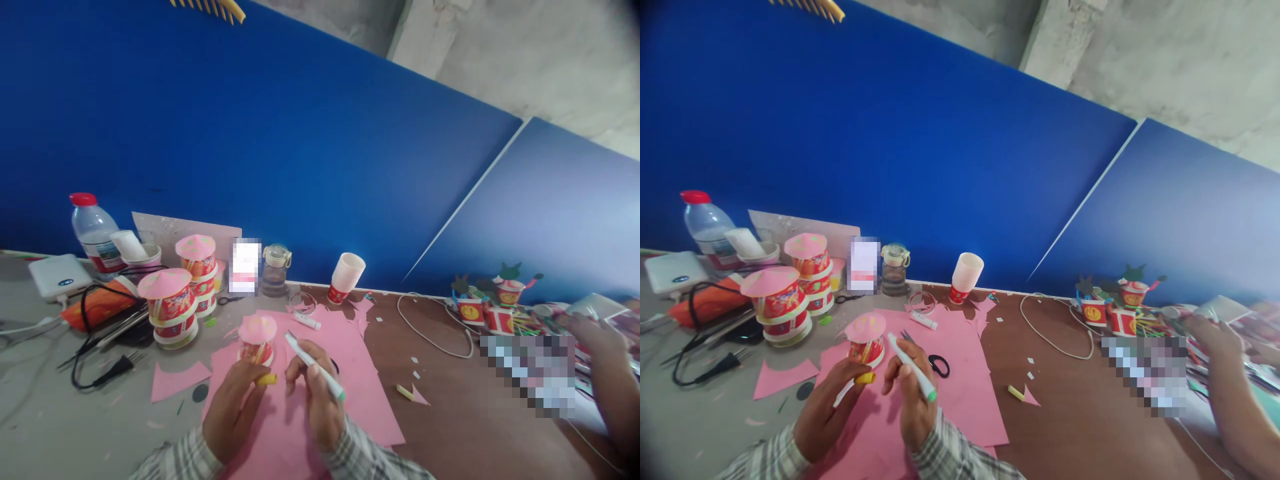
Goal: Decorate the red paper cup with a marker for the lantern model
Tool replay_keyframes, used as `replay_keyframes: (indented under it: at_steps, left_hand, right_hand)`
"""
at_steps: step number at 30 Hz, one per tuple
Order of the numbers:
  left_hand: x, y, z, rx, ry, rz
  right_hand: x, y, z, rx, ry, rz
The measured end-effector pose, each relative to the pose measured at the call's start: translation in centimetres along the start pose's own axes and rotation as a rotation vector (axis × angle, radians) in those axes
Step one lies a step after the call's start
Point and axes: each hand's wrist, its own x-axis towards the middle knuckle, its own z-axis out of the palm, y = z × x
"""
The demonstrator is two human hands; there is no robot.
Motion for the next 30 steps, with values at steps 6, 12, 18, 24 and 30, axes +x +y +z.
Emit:
replay_keyframes:
  at_steps: [6, 12, 18, 24, 30]
  left_hand:
    - [0.3, -0.1, 0.0, -0.034, 0.008, -0.036]
    - [0.2, -0.1, -0.1, -0.041, -0.011, -0.039]
    - [0.2, 0.0, -0.2, -0.026, -0.042, -0.043]
    - [0.2, 0.1, -0.3, 0.034, -0.079, 0.021]
    - [-0.1, -0.1, 0.0, 0.1, -0.015, 0.032]
  right_hand:
    - [1.1, 0.4, -0.5, 0.146, 0.253, 0.168]
    - [0.8, 0.8, -0.5, 0.102, 0.2, 0.232]
    - [1.1, 0.2, -0.2, 0.046, 0.106, 0.252]
    - [1.1, -0.3, -0.1, 0.056, 0.057, 0.298]
    - [1.1, 0.0, 0.2, 0.1, 0.051, 0.354]
